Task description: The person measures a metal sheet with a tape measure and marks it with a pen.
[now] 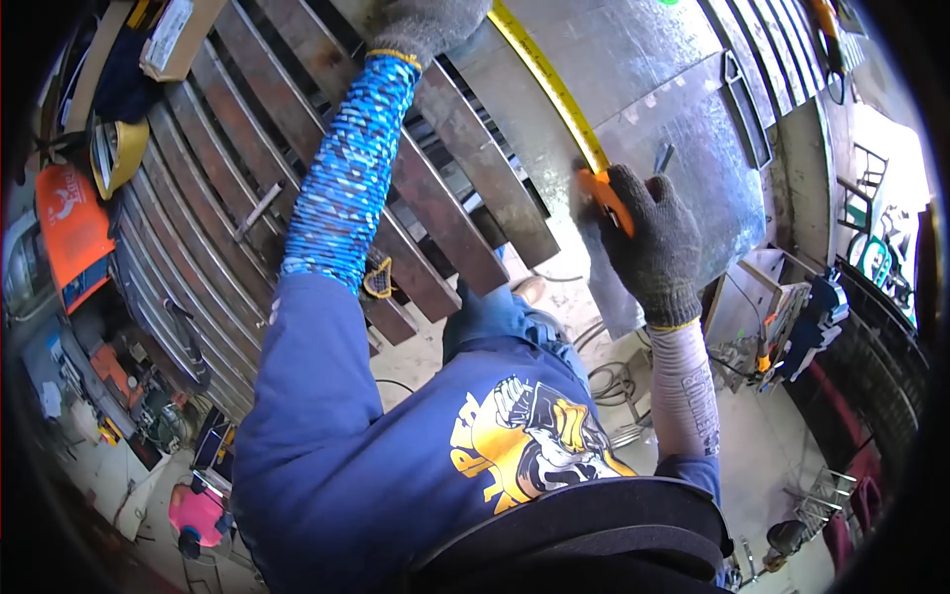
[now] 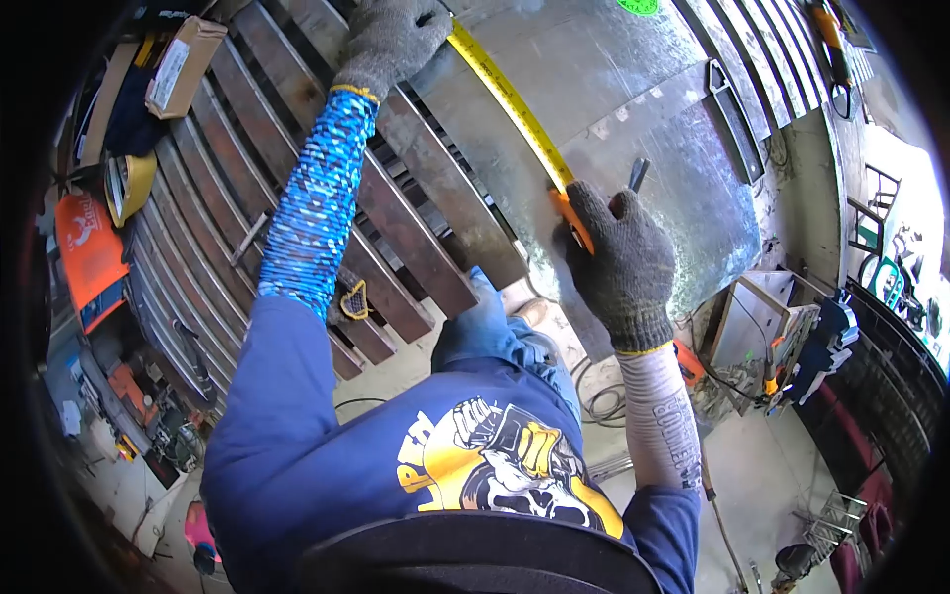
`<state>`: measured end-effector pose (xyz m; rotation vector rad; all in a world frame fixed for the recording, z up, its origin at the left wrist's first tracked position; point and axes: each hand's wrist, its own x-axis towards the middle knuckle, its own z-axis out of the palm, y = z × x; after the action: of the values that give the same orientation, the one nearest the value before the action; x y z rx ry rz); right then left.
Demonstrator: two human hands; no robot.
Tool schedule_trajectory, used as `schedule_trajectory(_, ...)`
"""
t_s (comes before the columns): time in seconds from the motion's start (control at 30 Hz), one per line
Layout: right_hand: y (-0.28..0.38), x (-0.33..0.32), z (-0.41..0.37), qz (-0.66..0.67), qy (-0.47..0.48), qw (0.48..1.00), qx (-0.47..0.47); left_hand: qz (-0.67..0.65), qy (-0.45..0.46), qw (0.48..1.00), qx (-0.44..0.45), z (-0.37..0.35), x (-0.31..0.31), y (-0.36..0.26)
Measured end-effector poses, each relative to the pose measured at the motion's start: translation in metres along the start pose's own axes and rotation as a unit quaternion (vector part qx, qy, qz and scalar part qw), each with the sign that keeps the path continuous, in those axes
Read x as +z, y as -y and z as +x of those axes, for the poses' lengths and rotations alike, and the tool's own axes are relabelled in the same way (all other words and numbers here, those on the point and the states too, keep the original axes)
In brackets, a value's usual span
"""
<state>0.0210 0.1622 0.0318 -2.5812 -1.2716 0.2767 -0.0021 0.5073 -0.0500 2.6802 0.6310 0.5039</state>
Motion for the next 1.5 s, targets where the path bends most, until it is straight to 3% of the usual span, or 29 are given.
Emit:
schedule_trajectory(0.07, 0.0, 0.003, -0.001, -0.001, -0.008, 1.0, 0.003, -0.008, -0.009, 0.999, 0.033, -0.001, 0.0, 0.004)
schedule_trajectory(0.2, 0.004, 0.0, 0.001, -0.043, 0.005, 0.999, 0.015, -0.019, 0.003, 1.0, 0.01, -0.005, -0.008, -0.007)
schedule_trajectory(0.27, 0.006, 0.0, 0.0, -0.035, 0.044, 0.998, 0.04, 0.014, -0.044, 0.997, 0.07, -0.005, -0.005, -0.002)
schedule_trajectory(0.33, 0.004, 0.004, -0.002, 0.004, -0.002, 1.0, 0.026, 0.02, -0.052, 0.994, 0.092, -0.003, -0.007, -0.002)
schedule_trajectory(0.47, 0.005, 0.013, -0.003, 0.087, -0.029, 0.993, 0.069, -0.005, -0.059, 0.993, 0.098, -0.004, -0.003, 0.0)
schedule_trajectory(0.67, 0.006, 0.013, 0.002, 0.104, -0.041, 0.991, 0.069, -0.014, -0.026, 0.998, 0.049, -0.004, -0.006, -0.002)
schedule_trajectory(0.73, 0.007, 0.013, 0.002, 0.101, -0.037, 0.991, 0.075, 0.035, -0.064, 0.991, 0.114, -0.004, -0.007, -0.001)
schedule_trajectory(1.07, 0.009, 0.015, 0.001, 0.092, -0.036, 0.992, 0.079, -0.002, -0.039, 0.997, 0.073, -0.006, -0.005, -0.002)
schedule_trajectory(1.23, 0.008, 0.017, 0.001, 0.09, -0.035, 0.991, 0.092, 0.03, -0.076, 0.991, 0.11, -0.004, -0.006, -0.004)
schedule_trajectory(1.43, 0.006, 0.023, 0.001, 0.117, -0.053, 0.988, 0.086, -0.025, -0.01, 0.998, 0.051, -0.005, -0.01, -0.011)
schedule_trajectory(1.5, 0.006, 0.024, 0.002, 0.122, -0.055, 0.987, 0.087, -0.003, -0.016, 0.997, 0.069, -0.004, -0.008, -0.009)
